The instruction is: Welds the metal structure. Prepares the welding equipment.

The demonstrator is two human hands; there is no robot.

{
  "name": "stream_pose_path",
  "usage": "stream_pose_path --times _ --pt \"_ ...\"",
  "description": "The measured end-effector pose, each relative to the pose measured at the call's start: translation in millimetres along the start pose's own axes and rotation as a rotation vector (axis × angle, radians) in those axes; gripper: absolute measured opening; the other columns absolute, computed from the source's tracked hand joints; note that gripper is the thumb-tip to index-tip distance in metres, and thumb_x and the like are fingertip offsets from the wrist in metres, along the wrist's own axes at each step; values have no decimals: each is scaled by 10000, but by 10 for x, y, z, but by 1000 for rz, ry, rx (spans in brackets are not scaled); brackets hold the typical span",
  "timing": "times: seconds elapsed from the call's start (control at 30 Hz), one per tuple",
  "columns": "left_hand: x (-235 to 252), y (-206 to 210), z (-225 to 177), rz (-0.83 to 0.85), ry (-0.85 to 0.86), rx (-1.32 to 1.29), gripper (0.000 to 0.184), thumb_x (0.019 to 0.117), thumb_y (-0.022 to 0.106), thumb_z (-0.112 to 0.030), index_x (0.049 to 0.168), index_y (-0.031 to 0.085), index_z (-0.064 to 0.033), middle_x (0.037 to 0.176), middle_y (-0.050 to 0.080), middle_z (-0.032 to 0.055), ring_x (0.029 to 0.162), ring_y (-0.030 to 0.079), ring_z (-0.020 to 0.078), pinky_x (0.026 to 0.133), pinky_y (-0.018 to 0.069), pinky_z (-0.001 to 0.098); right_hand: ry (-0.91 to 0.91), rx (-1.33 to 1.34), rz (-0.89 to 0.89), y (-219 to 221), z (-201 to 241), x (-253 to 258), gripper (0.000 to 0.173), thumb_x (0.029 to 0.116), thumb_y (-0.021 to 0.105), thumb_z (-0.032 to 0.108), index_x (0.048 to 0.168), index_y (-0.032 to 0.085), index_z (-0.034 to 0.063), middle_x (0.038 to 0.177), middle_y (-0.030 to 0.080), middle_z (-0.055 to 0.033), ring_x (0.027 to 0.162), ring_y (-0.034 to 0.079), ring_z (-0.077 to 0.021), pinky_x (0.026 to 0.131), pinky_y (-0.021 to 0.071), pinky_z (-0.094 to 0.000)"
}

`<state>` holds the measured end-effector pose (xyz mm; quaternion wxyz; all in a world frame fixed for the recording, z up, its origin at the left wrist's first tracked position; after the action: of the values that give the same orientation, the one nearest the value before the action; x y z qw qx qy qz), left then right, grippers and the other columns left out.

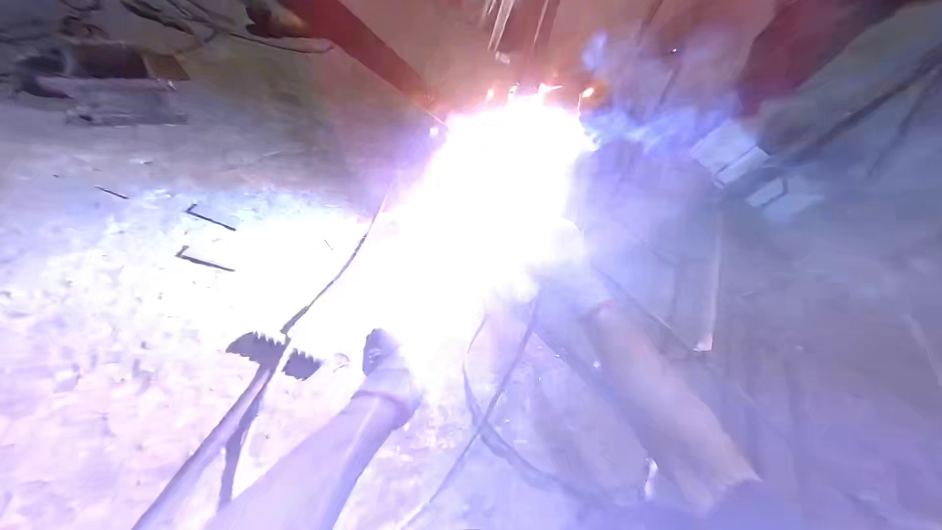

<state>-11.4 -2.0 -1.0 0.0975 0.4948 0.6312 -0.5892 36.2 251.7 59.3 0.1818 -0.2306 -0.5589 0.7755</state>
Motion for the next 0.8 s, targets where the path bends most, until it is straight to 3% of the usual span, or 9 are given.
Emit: stream_pose_path --times 0.07,0.13,0.23,0.33,0.4,0.53,0.63,0.73,0.8 --pt "-6 -14 -18 9 16 31 551 987 631 -159 1417 456 139 1520 363 375 1467 310 491 1192 275 584 -95 -3 -129 13 28 55 333 971 671 292 1176 699 31 1103 699 -195 1030 674 -332 923 530 -524" --pt "102 -5 -106 -63 0 183 410 1005 575 -135 1308 542 140 1397 482 385 1339 462 520 1088 393 621 -340 39 -341 8 56 149 258 937 692 228 1166 713 111 1045 716 -117 902 702 -257 801 581 -492" --pt "119 5 -137 -90 -12 219 333 1000 571 -116 1216 600 135 1293 574 343 1238 560 487 1021 458 590 -382 48 -309 9 -5 151 396 963 677 232 1334 647 97 1197 695 -142 1039 690 -271 916 559 -505" --pt "-8 -72 -105 -66 -15 42 378 974 622 -122 1257 584 125 1361 526 349 1324 484 500 1079 411 607 -242 61 -172 -36 60 -3 282 1006 629 178 1255 667 52 1188 683 -160 1074 663 -277 970 518 -475" --pt "47 -48 -113 -63 14 126 375 976 626 -118 1260 587 123 1346 537 351 1305 496 509 1068 408 625 -326 53 -300 -4 50 115 271 960 678 191 1203 697 73 1101 707 -150 983 694 -287 883 564 -510" --pt "110 -8 -125 -86 9 171 425 1027 546 -122 1345 506 158 1408 480 379 1344 468 506 1107 386 599 -290 34 -207 -22 38 171 396 973 683 255 1337 639 104 1209 682 -177 1074 669 -322 952 525 -540" --pt "180 29 -165 -68 3 376 290 995 555 -93 1181 614 122 1223 604 329 1150 606 479 918 499 601 -352 6 -342 11 23 210 371 962 668 285 1292 671 116 1134 708 -148 1000 699 -302 882 563 -541" --pt "145 74 -100 -127 -9 207 336 1028 531 -113 1267 599 112 1307 593 304 1228 572 451 1031 438 580 -197 40 -167 -110 207 43 369 1005 633 221 1355 625 103 1262 660 -138 1131 641 -265 1004 507 -484" --pt "201 47 -167 -71 -16 366 299 1000 539 -60 1185 599 167 1256 581 355 1181 582 499 991 466 606 -320 82 -342 -40 145 148 406 968 646 259 1364 651 167 1189 703 -110 1010 697 -253 877 575 -495"
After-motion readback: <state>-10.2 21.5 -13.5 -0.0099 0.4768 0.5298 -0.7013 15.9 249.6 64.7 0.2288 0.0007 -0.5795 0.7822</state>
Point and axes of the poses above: each hand's wrist, its own x-axis towards the middle knuckle, its own y-axis out of the palm, z = x × y, the point moved 2 cm from there along x, towards the middle knuckle
